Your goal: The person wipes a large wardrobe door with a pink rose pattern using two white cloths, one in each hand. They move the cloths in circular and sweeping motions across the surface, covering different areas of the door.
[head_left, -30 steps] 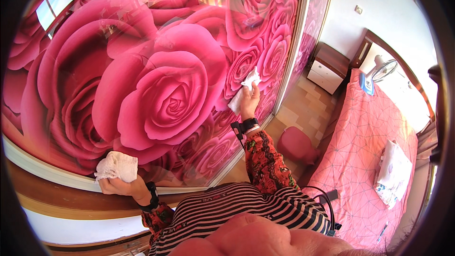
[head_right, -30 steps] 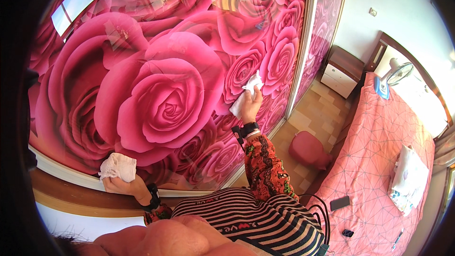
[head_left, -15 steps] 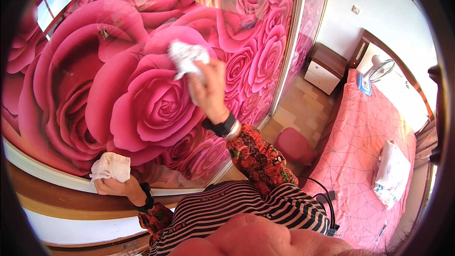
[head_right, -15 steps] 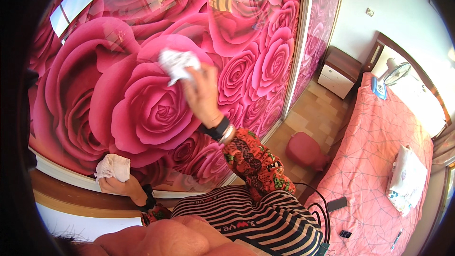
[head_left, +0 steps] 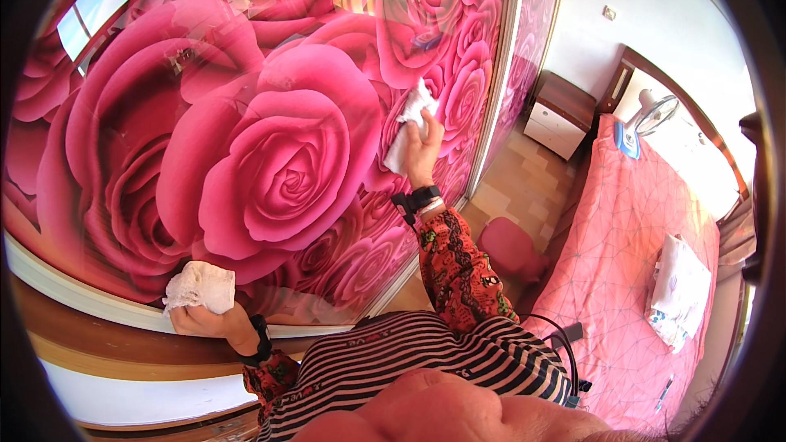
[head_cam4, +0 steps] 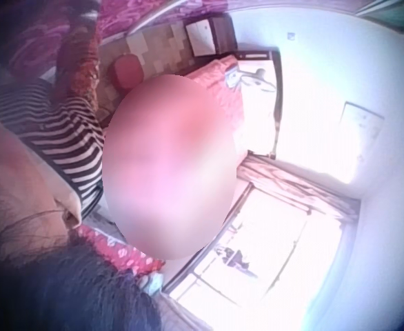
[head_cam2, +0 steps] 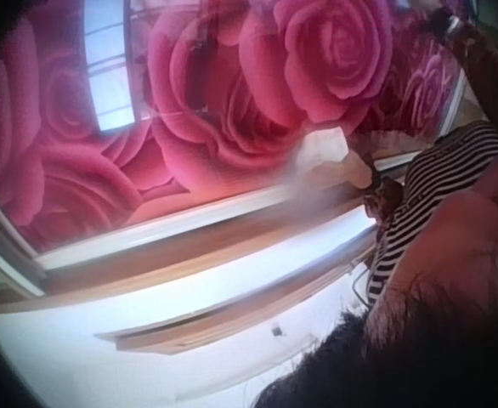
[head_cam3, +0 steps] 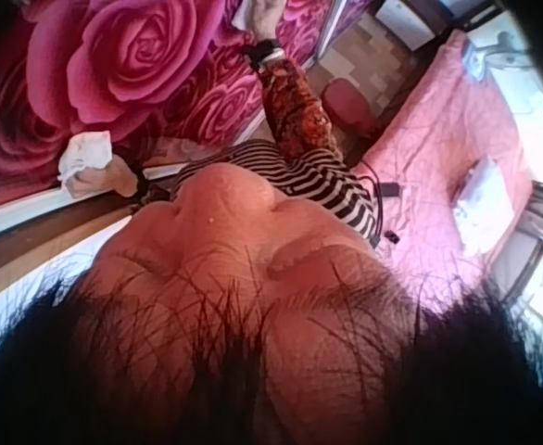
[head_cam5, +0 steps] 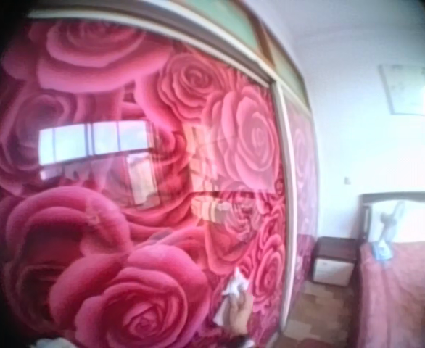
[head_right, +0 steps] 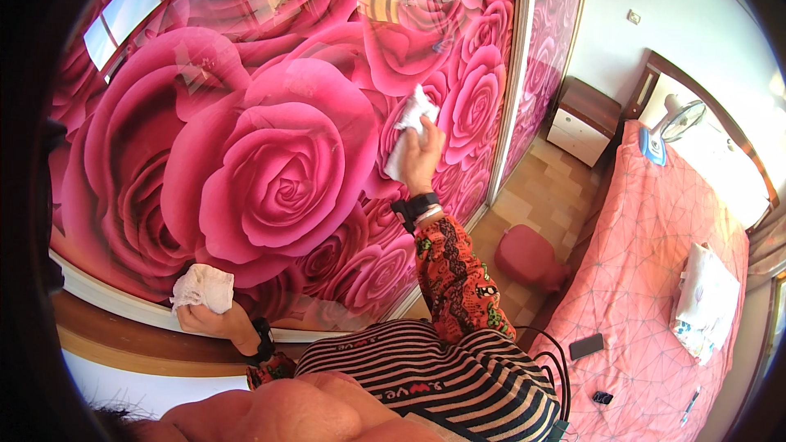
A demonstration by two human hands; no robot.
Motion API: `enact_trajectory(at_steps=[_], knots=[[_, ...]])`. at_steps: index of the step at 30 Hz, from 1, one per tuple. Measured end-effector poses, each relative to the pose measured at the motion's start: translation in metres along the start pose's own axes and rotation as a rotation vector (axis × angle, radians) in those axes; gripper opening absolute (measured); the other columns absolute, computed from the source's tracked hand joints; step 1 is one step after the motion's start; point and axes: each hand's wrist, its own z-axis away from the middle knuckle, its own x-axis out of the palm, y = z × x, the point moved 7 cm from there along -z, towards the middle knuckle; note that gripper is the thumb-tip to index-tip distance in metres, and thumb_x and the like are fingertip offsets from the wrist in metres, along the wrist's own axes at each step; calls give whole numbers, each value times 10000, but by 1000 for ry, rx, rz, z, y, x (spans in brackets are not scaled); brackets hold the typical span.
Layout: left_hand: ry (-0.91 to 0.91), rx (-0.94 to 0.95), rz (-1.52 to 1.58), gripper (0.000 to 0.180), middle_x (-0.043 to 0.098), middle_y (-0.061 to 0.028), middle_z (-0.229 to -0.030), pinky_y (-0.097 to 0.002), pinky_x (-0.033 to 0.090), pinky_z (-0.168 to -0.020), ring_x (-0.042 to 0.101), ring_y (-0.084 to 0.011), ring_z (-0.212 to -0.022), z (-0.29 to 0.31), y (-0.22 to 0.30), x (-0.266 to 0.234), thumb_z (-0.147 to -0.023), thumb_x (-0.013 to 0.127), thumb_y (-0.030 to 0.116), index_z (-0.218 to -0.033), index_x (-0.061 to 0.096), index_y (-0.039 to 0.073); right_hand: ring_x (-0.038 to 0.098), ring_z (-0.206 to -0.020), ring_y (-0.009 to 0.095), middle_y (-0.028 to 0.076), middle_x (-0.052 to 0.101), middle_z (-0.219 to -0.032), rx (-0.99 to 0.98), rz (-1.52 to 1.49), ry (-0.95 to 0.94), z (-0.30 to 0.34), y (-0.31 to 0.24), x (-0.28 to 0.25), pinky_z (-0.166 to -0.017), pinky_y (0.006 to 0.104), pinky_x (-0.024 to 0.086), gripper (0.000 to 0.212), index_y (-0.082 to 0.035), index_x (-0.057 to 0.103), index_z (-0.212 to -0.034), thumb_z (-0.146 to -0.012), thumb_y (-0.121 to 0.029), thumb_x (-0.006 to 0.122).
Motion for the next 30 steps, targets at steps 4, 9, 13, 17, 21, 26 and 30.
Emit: enact_trajectory(at_steps=[4,9,13,17,21,26,30], knots=[[1,33,99,327,596,-119,-1022,-470,486,-765,601,-347,-920,-5,-1,2,-814,817,235,-1020,671,28,532,-1207,309,194,541,-1296,294,-8,26,38,93,-23,-1040,402,411,416,17,561,-1295,-931,-154,664],[-13,37,111,297,588,-126,-957,-474,493,-714,606,-356,-851,-6,0,1,-810,813,218,-962,661,13,539,-1202,332,217,557,-1274,357,-65,56,55,87,-15,-1039,413,415,440,35,559,-1295,-921,-166,671],[-35,31,142,294,587,-128,-964,-489,485,-742,596,-361,-874,-8,0,1,-811,812,218,-946,657,8,549,-1115,312,184,557,-1182,113,8,31,51,-13,12,-1004,398,432,409,-13,581,-1277,-901,-128,694],[-46,7,150,294,584,-139,-993,-501,466,-793,575,-374,-938,-3,2,2,-813,812,210,-948,653,3,555,-1065,308,173,540,-1134,-305,32,-136,66,-131,42,-923,376,463,382,-42,610,-1233,-869,-76,724],[-38,-32,212,363,595,-158,-1161,-520,433,-948,532,-377,-1104,5,6,7,-817,807,129,-1108,633,1,559,-1052,356,183,534,-1163,-561,-131,-334,86,-197,67,-861,407,492,384,-66,628,-1191,-826,-29,741],[-53,-75,123,383,599,-156,-1172,-518,423,-960,530,-376,-1109,9,18,14,-809,815,122,-1122,626,8,571,-1022,374,188,534,-1181,-715,-77,-357,55,-183,61,-848,419,502,413,-86,628,-1187,-797,-7,739],[-20,-61,125,388,600,-157,-1168,-530,423,-949,525,-378,-1118,3,39,23,-808,817,126,-1126,623,18,550,-1062,373,198,526,-1147,-522,54,-209,3,-111,34,-896,413,485,366,-45,603,-1195,-843,-14,696]])
